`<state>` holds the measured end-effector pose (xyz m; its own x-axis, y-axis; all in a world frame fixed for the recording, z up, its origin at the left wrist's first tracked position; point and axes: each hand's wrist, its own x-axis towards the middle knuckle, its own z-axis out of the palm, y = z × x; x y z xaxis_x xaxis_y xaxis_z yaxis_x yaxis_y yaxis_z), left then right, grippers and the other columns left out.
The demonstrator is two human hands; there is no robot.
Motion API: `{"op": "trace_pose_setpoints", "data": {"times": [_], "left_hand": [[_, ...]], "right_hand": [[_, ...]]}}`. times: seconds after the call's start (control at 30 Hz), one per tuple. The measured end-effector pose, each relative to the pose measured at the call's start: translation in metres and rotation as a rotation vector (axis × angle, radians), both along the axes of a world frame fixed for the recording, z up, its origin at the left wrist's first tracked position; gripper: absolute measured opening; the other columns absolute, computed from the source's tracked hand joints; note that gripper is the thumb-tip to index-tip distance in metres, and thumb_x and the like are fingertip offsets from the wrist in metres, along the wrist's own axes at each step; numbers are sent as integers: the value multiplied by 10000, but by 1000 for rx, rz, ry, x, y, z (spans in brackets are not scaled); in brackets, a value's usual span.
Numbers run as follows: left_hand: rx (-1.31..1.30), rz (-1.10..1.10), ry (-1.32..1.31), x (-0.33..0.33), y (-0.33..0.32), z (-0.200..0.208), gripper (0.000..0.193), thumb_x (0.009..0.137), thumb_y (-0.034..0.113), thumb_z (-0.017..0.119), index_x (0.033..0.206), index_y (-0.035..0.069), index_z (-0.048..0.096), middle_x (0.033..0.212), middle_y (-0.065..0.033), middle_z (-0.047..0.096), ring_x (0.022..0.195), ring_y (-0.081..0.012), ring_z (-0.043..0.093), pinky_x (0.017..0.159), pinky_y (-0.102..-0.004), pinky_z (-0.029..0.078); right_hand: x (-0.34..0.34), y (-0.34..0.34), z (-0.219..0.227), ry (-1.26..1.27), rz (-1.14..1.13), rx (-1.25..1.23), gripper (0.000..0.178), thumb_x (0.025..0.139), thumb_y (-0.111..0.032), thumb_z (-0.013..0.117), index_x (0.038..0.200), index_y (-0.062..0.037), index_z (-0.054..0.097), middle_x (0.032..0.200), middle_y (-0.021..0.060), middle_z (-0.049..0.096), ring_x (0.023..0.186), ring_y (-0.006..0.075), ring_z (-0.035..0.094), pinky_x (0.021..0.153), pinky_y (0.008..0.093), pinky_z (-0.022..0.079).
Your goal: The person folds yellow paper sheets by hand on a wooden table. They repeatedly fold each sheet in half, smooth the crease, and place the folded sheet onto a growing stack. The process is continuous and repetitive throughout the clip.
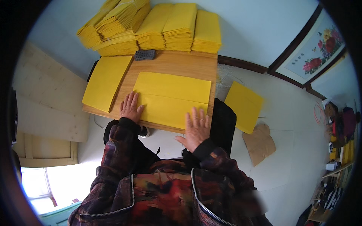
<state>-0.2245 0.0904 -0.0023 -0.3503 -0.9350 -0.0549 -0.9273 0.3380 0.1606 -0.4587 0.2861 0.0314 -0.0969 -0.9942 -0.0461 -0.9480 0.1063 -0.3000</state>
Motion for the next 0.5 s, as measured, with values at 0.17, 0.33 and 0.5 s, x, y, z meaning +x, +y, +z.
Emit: {"op": "trace_pose_setpoints", "data": {"times": [0.17,0.33,0.5], "left_hand": [[-4,2,-26,1,0,-2,675,927,466,499,1514,196,303,1605,-27,222,1484,-227,174,1184,-461,130],[-33,-13,-25,2,-3,-6,684,919,490,507,1508,195,322,1600,-24,237,1480,-223,186,1185,-469,120],[-42,-21,17,4,0,-7,685,916,488,514,1503,188,330,1598,-29,242,1476,-229,193,1184,-471,126]], "right_hand": [[53,-40,2,-53,231,-86,1010,728,-578,741,1439,20,345,1544,239,208,1451,432,121,1168,562,106],[80,-80,-19,-80,249,-83,1037,711,-614,733,1459,-16,335,1558,223,191,1460,419,102,1161,587,88],[48,-53,-41,-43,171,-190,1154,633,-583,801,1486,-28,257,1572,221,143,1455,466,56,1139,641,65]]}}
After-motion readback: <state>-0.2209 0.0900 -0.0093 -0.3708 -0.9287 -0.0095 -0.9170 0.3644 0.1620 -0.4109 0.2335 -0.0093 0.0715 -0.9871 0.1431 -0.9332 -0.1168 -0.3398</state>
